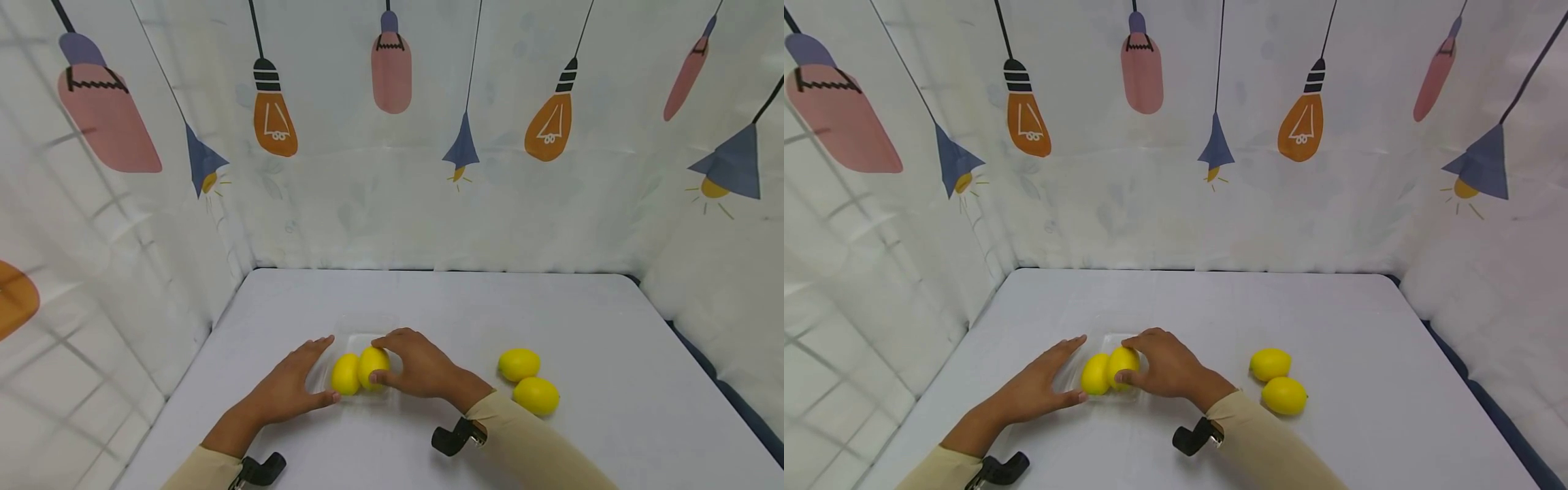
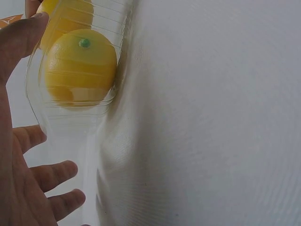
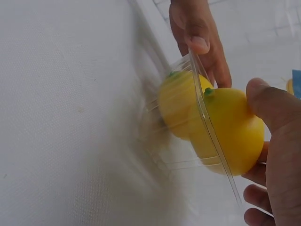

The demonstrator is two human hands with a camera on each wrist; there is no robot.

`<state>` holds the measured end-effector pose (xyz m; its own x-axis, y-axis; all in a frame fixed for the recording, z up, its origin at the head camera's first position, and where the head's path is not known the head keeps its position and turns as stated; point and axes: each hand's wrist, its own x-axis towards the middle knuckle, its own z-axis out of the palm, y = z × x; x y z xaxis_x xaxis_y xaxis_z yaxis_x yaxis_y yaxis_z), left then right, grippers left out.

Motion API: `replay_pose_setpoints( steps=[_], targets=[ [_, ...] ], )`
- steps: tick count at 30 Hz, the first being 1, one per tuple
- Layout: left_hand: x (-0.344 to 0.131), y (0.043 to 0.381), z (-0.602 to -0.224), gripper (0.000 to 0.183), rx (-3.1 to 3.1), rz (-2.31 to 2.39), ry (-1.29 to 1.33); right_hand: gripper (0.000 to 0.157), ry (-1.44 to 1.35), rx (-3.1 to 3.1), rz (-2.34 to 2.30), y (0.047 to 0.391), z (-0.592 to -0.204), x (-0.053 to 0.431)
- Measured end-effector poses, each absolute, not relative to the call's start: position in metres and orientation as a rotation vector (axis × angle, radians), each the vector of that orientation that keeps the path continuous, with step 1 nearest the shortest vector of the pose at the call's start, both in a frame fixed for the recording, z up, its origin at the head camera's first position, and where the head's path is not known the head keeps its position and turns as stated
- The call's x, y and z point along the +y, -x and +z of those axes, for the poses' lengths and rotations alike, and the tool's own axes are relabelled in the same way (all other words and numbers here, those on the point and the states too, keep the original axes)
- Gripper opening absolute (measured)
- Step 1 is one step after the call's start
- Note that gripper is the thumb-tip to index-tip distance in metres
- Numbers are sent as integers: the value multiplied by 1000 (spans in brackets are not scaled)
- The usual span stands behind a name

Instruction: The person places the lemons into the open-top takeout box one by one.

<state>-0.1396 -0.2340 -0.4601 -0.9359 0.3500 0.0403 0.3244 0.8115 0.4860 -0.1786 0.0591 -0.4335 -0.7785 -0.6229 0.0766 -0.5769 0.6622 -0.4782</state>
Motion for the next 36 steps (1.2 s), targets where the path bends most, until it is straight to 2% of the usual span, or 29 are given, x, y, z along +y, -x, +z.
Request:
replay_pose_setpoints(
  steps=[36],
  targets=[
    [-235,140,-464,105,2950,788,-542,56,1020,2851,-524,177,-434,59]
  ],
)
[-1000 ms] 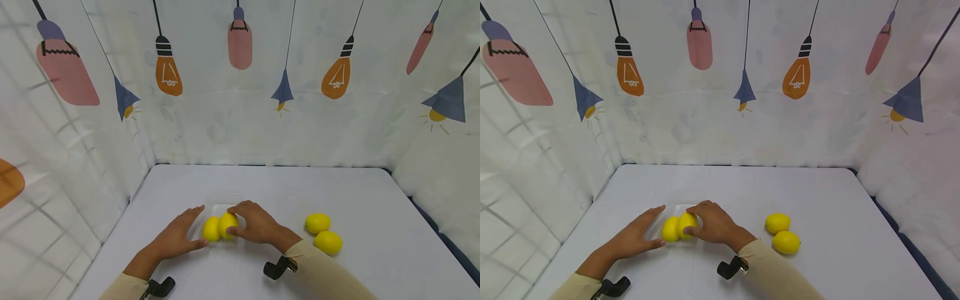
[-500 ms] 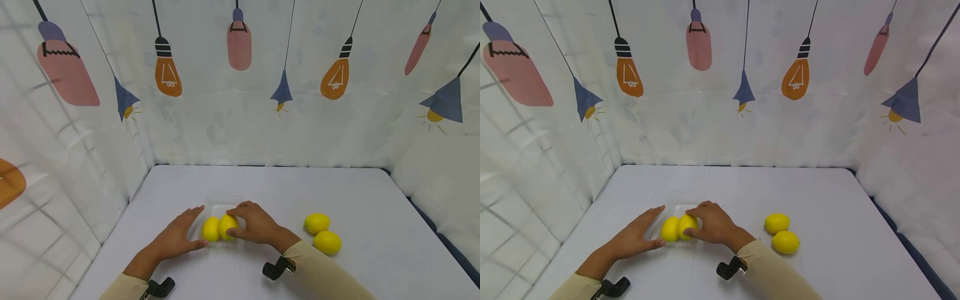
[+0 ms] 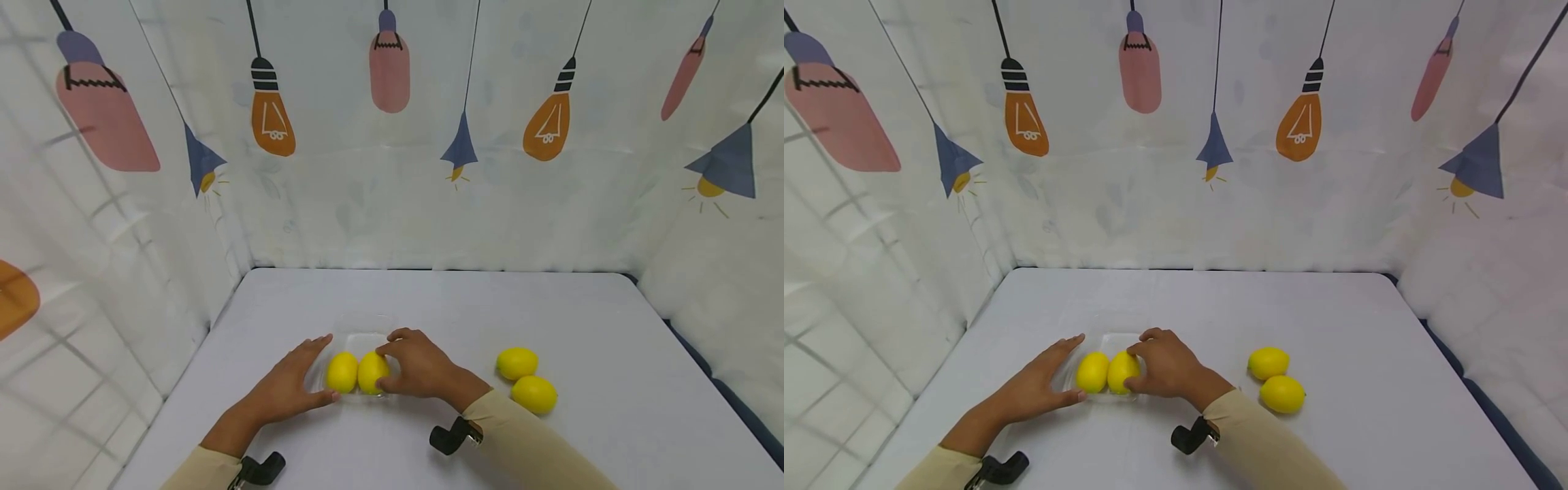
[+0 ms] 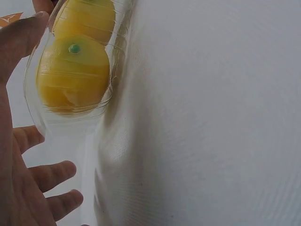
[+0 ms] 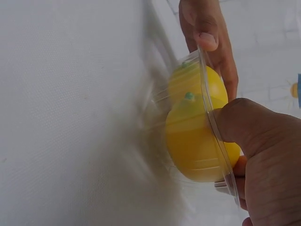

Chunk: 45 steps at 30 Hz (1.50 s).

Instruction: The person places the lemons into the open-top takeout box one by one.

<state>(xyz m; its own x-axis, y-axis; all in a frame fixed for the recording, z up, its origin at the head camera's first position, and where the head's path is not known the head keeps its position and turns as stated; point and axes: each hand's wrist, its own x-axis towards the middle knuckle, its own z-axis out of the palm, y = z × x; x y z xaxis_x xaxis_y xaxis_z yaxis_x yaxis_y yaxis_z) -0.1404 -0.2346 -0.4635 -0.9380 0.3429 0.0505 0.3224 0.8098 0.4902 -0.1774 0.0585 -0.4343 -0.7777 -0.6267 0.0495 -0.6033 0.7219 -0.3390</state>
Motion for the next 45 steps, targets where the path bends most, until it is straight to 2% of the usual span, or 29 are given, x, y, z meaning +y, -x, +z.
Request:
replay_pose_setpoints(
  steps=[7,22,45],
  targets=[
    [-233,140,-462,104,2938,798,-522,63,1026,2838,-497,177,-431,58],
    [-233,138,-462,106,2924,792,-501,62,1036,2816,-611,175,-427,66],
    [-236,138,-462,105,2933,780,-500,59,954,2909,-639,172,-424,122]
  ],
)
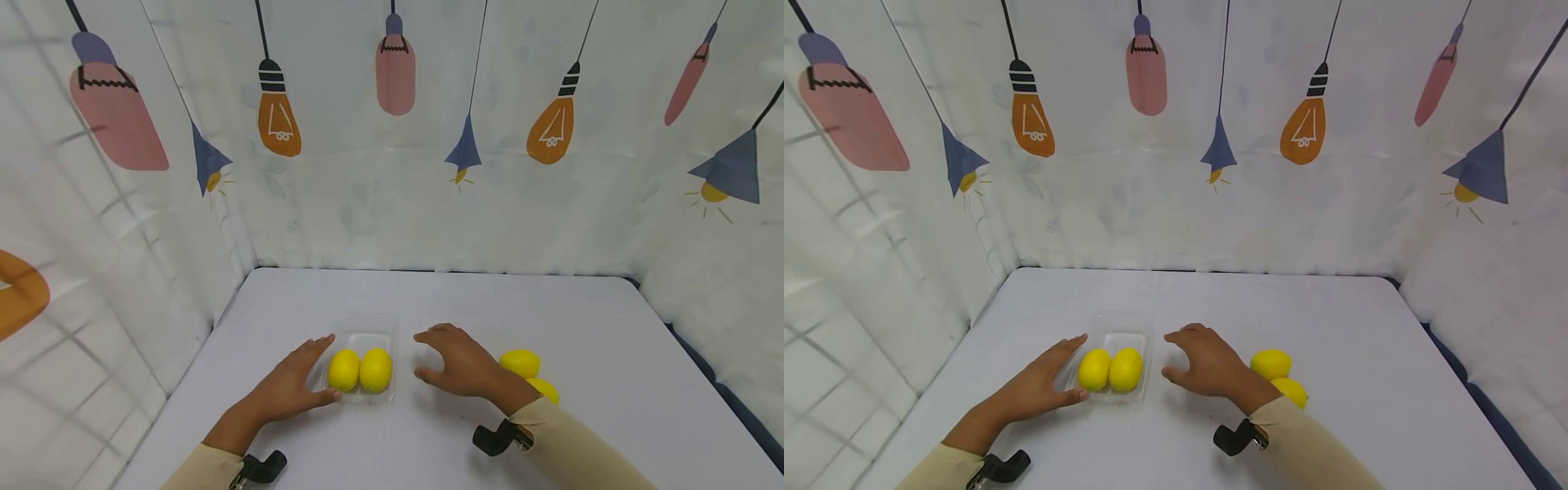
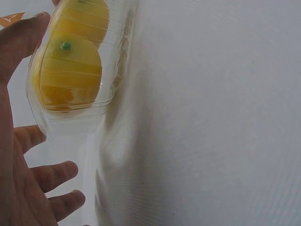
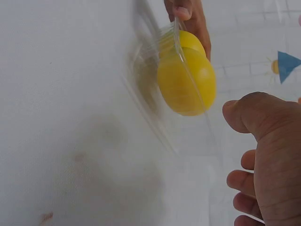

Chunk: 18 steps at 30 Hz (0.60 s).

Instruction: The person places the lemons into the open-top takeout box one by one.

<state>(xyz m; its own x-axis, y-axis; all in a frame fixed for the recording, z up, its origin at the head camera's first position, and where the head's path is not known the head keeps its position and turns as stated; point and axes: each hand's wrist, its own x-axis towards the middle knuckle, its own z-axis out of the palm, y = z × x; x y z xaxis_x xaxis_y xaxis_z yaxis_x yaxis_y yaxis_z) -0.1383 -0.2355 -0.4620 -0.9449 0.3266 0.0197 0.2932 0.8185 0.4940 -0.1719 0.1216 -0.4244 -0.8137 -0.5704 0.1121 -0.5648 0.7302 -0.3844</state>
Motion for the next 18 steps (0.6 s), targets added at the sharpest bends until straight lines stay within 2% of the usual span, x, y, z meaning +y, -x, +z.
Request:
replay_pose_setpoints(
  steps=[18],
  targets=[
    [-234,137,-459,104,2923,791,-489,61,827,3012,-645,166,-419,173]
  ],
)
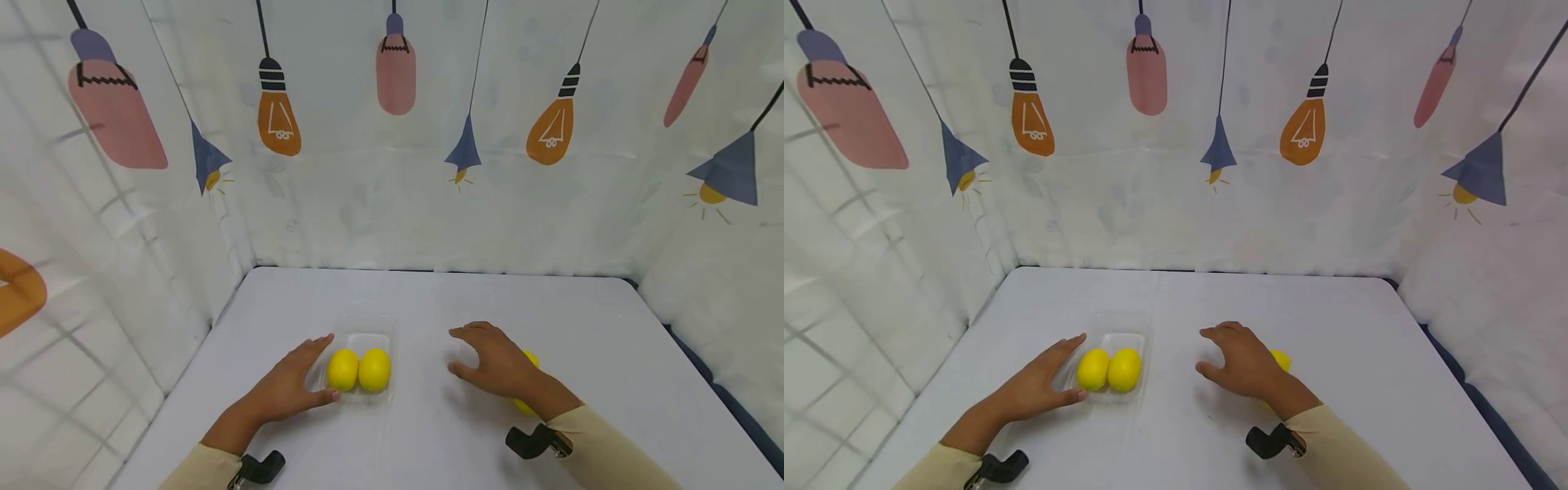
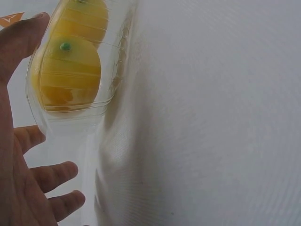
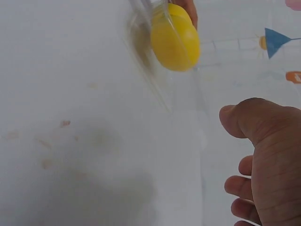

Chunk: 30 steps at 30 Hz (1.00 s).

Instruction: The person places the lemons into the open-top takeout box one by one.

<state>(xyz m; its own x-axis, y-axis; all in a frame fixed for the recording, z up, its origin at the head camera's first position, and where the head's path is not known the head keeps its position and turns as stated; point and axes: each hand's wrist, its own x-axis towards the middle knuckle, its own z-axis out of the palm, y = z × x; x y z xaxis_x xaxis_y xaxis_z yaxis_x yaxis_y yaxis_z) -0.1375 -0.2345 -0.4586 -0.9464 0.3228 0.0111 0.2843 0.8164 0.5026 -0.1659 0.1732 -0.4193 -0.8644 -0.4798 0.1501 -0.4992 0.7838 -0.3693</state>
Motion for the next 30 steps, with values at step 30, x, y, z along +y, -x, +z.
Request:
replay_pose_setpoints(
  steps=[30],
  targets=[
    [-233,138,-458,104,2913,789,-470,65,-494,-3011,519,159,-427,244]
  ],
)
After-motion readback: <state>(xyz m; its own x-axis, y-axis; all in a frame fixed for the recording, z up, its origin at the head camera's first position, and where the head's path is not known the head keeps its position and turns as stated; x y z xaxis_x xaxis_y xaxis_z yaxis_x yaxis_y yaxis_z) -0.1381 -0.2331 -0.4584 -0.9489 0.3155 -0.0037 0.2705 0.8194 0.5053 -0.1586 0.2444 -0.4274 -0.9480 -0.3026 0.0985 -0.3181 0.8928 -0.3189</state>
